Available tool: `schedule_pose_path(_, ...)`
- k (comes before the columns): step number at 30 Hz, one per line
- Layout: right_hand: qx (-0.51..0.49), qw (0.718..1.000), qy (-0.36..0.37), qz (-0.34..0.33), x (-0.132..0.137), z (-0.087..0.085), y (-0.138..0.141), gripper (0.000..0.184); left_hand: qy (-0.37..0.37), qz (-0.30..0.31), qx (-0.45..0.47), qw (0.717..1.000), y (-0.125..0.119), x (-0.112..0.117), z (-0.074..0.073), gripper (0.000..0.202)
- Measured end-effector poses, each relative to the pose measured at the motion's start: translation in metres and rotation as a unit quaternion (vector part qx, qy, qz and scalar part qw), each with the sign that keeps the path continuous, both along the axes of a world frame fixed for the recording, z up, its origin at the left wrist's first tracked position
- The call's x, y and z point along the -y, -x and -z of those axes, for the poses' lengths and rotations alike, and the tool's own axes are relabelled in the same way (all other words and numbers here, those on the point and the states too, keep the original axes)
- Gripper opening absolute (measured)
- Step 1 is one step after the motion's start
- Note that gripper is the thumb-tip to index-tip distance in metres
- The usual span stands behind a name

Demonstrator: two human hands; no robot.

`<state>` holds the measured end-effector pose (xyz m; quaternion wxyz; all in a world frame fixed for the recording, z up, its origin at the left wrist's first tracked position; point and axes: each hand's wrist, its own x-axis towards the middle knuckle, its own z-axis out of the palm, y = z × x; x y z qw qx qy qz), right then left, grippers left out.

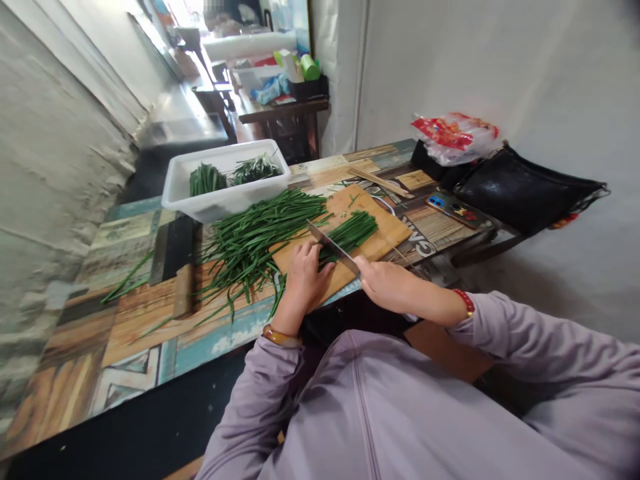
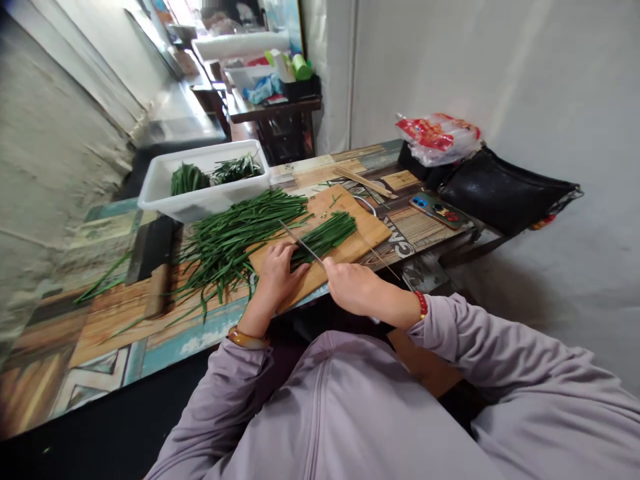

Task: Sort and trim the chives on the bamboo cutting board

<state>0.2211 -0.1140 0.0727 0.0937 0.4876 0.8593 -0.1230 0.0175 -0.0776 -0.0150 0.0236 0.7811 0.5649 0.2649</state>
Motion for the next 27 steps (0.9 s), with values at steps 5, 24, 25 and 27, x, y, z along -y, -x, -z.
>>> schedule_pose_path(5, 0.031, 0.999, -0.010, -0.008, 0.004, -0.008, 0.007, 0.037, -0.012, 0.001, -0.026, 1.000, -0.004, -0.004, 0.000, 0.021)
schedule_pose_path(24, -0.026, 0.999, 0.035, 0.026, -0.015, -0.003, -0.014, 0.031, -0.026, -0.012, 0.049, 0.998, -0.009, 0.002, 0.005, 0.057)
schedule_pose_path(25, -0.035, 0.998, 0.040, 0.026, -0.015, -0.003, -0.014, 0.031, -0.028, -0.006, 0.050, 0.998, -0.009, 0.002, 0.005, 0.055)
schedule_pose_path(27, -0.053, 0.997, 0.054, 0.030, -0.016, -0.005, -0.015, 0.031, -0.021, 0.008, 0.037, 0.999, -0.009, 0.002, 0.004, 0.039)
